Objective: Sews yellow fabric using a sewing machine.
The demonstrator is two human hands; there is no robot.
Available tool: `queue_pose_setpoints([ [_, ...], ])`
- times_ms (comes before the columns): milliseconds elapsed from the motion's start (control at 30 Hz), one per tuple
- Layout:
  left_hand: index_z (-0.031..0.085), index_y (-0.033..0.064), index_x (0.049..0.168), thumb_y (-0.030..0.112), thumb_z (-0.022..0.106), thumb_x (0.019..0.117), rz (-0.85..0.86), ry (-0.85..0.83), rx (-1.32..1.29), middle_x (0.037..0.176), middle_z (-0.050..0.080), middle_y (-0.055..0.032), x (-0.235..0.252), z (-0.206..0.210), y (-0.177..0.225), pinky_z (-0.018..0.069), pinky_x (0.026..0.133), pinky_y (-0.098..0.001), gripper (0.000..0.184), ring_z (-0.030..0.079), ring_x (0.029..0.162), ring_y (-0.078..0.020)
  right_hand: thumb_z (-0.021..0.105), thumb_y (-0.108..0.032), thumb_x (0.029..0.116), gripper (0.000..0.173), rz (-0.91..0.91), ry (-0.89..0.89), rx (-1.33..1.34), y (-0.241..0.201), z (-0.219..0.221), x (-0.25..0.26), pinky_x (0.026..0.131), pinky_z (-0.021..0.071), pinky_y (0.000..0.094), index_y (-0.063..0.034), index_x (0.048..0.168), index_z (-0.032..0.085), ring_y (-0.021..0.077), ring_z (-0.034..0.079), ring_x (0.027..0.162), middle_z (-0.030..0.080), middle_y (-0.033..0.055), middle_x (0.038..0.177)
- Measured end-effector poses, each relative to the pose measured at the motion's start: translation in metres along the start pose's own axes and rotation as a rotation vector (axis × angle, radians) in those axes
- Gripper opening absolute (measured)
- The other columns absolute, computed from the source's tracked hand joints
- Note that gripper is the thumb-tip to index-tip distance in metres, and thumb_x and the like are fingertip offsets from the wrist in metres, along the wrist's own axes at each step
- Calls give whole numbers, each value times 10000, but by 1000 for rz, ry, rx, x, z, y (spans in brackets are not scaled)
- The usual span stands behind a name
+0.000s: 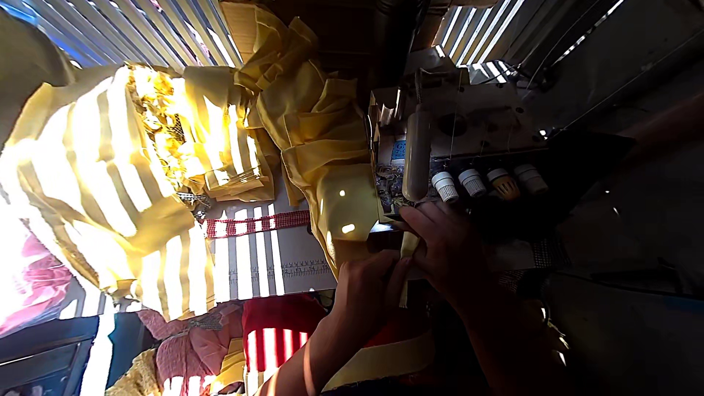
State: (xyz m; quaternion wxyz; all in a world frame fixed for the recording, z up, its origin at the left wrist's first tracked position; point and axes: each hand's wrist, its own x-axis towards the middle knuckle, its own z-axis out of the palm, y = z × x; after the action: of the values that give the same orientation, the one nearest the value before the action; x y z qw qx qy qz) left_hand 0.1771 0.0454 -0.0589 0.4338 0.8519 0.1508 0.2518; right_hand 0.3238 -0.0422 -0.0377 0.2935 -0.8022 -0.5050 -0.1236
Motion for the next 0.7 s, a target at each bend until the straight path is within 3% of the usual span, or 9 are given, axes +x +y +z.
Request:
queue_pose_setpoints([
  [33, 690, 113, 805, 275, 596, 1023, 15, -120, 152, 643, 616, 24, -11, -5, -1, 492, 504, -283, 288, 594, 555, -84, 579, -292, 1040, 274, 57, 49, 53, 2, 1, -8, 734, 545, 375, -94, 1067, 766, 220, 653, 828, 673, 75, 852],
  [100, 706, 118, 837, 332, 597, 1011, -65, -538, 372, 678, 651, -52, -37, -21, -2, 541, 522, -447, 297, 667, 603, -233, 595, -343, 1032, 354, 196, 86, 138, 9, 0, -29, 771, 586, 318, -37, 1138, 736, 172, 691, 877, 724, 101, 971],
  [167, 718, 67, 1142, 385, 598, 1026, -293, -1004, 365, 1006, 725, -162, -55, -33, -7, 561, 759, -578, 359, 714, 912, -366, 632, -322, 1003, 378, 337, 55, 144, 20, -3, -55, 785, 572, 353, -30, 1231, 705, 199, 671, 891, 708, 122, 1024],
  [200, 662, 72, 1308, 402, 614, 1020, -311, -1103, 329, 1184, 702, -163, -61, -38, -13, 553, 866, -569, 440, 694, 1061, -359, 648, -275, 987, 398, 399, 25, 121, 25, -2, -67, 843, 568, 411, -27, 1298, 677, 257, 670, 954, 701, 157, 1086],
  [233, 644, 83, 1362, 403, 633, 1010, -248, -1066, 269, 1261, 693, -141, -68, -44, -18, 552, 936, -529, 475, 682, 1142, -317, 653, -230, 979, 423, 447, -1, 91, 29, -1, -78, 891, 566, 444, -25, 1349, 648, 305, 665, 1017, 683, 193, 1142],
  [367, 746, 132, 1140, 303, 634, 1024, 70, -394, 47, 1069, 741, -5, -47, -67, -8, 592, 864, -283, 235, 699, 993, -84, 604, -128, 991, 366, 507, -26, -98, 28, -1, -98, 874, 565, 456, -43, 1341, 669, 368, 658, 1027, 657, 241, 1136],
  [467, 763, 88, 1090, 179, 662, 981, 143, -19, 124, 1097, 732, -24, 2, -68, -1, 585, 893, -278, 174, 679, 1053, -89, 586, -139, 999, 373, 526, -33, -178, 31, 2, -98, 938, 508, 563, -39, 1351, 661, 467, 616, 1084, 644, 285, 1174],
  [600, 730, 69, 1204, 153, 678, 959, 225, 84, 260, 1236, 681, -61, 40, -54, -17, 546, 984, -321, 265, 625, 1182, -154, 601, -161, 998, 359, 542, -32, -214, 34, 1, -97, 981, 476, 584, -58, 1334, 675, 466, 592, 1144, 638, 257, 1235],
  [700, 733, 113, 1253, 198, 675, 974, 253, 66, 351, 1249, 685, -43, 43, -48, -25, 517, 980, -357, 297, 622, 1171, -166, 591, -192, 999, 324, 461, 76, -97, 18, -3, -89, 949, 497, 494, -73, 1271, 719, 357, 619, 1106, 681, 180, 1176],
])
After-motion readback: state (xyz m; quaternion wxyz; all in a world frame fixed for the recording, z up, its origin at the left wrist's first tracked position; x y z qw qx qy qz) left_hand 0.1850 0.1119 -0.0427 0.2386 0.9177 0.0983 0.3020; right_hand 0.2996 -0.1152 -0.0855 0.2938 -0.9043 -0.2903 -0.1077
